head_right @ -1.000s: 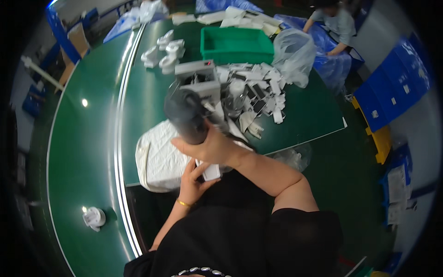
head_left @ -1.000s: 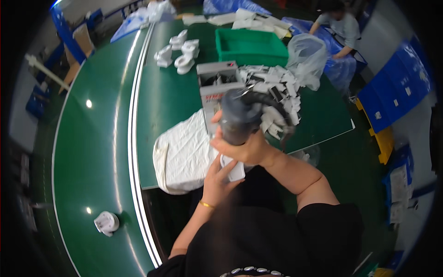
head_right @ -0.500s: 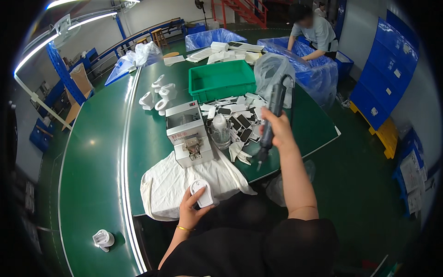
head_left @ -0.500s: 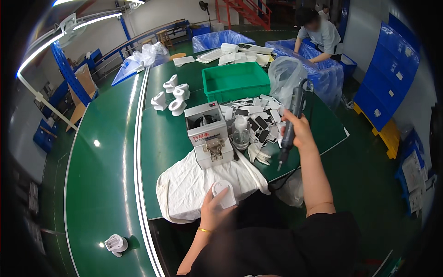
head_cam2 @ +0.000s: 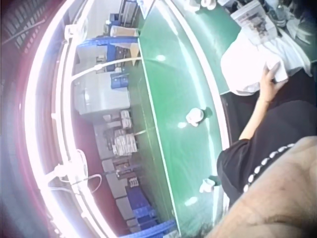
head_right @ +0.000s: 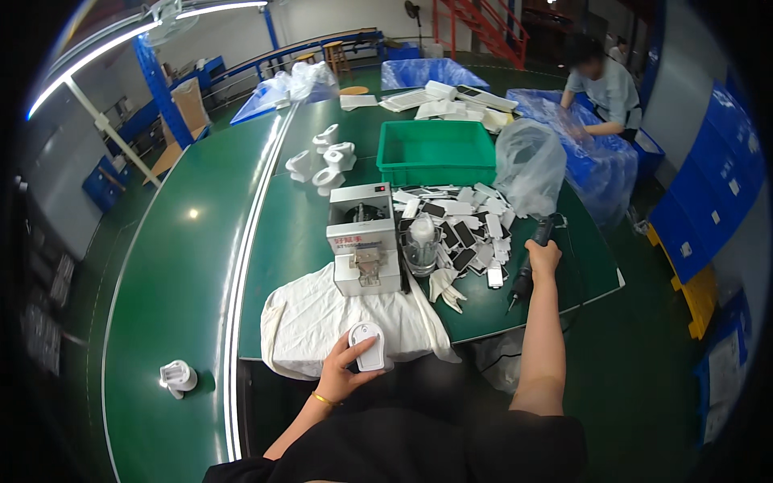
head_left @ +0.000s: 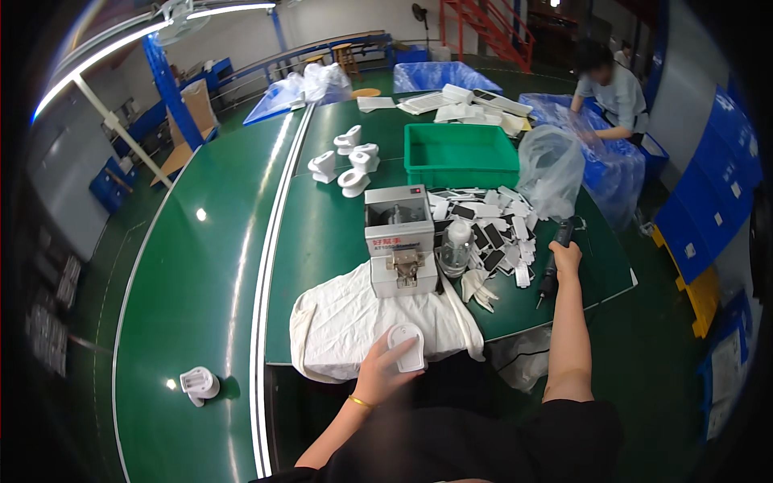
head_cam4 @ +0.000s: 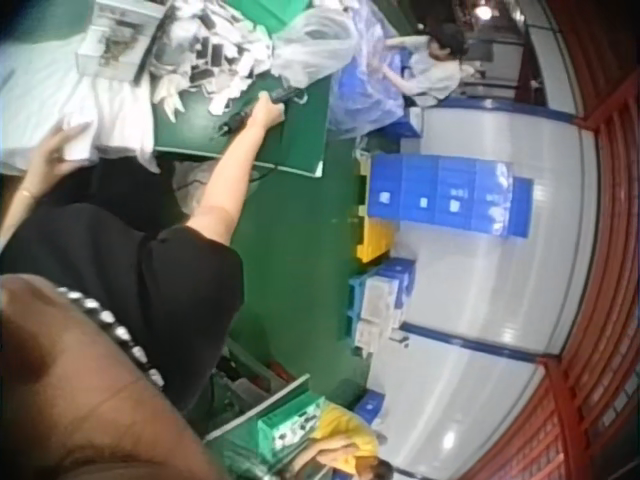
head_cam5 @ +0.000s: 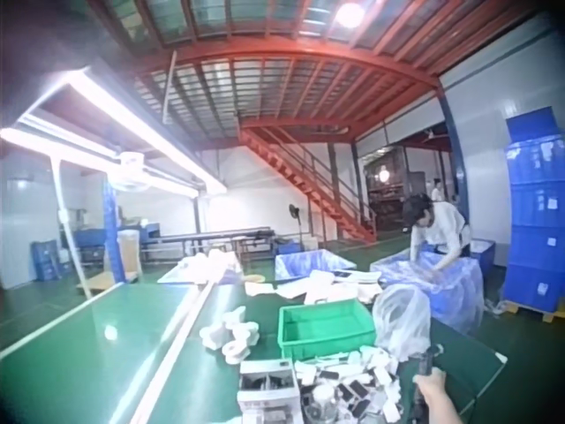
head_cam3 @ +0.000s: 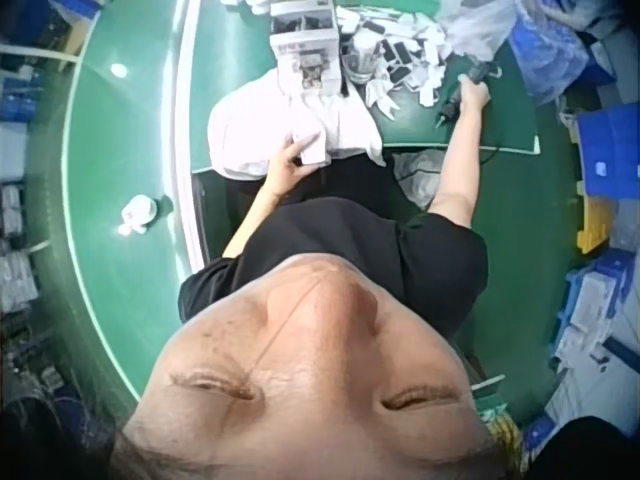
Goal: Assembling plastic device housings by inserting components and securing them with an electric screwdriver.
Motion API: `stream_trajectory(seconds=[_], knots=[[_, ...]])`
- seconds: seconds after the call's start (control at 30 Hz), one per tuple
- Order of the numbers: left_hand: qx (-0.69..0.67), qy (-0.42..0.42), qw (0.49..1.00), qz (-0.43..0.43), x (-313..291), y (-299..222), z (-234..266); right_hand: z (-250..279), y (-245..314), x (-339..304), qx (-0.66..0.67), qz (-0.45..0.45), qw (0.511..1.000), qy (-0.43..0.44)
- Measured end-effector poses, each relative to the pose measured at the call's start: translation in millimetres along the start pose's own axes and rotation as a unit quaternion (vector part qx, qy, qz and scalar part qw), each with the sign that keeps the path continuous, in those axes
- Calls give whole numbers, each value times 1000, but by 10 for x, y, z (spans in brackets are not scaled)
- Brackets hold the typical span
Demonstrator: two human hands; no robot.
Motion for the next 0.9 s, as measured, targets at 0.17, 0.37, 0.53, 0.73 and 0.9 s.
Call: stream_trajectory(seconds=[0.17,0.37,0.53,0.73,0.9], knots=[[-1,-5,1000,-5,9,-11,2,-30,6,82,-26,40,999,-3],[-3,-8,1000,-8,0,11,27,122,-78,-164,156,97,983,-13],[-28,-10,1000,-1,-4,-13,85,236,379,-871,150,162,975,-21],[-159,-7,986,42,-9,78,144,-331,1177,-2108,257,207,917,224],[-431,-76,887,146,-220,502,244,-845,1511,-3399,308,116,773,543]])
Point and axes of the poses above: each hand's wrist, its own x-axis towards the middle knuckle, its own z-axis out of the back of the hand, y = z × x, the point moved 10 cm from there along x, towards the middle knuckle, and after that the axes turned 3 degrees about y, right-handed, at the moved point
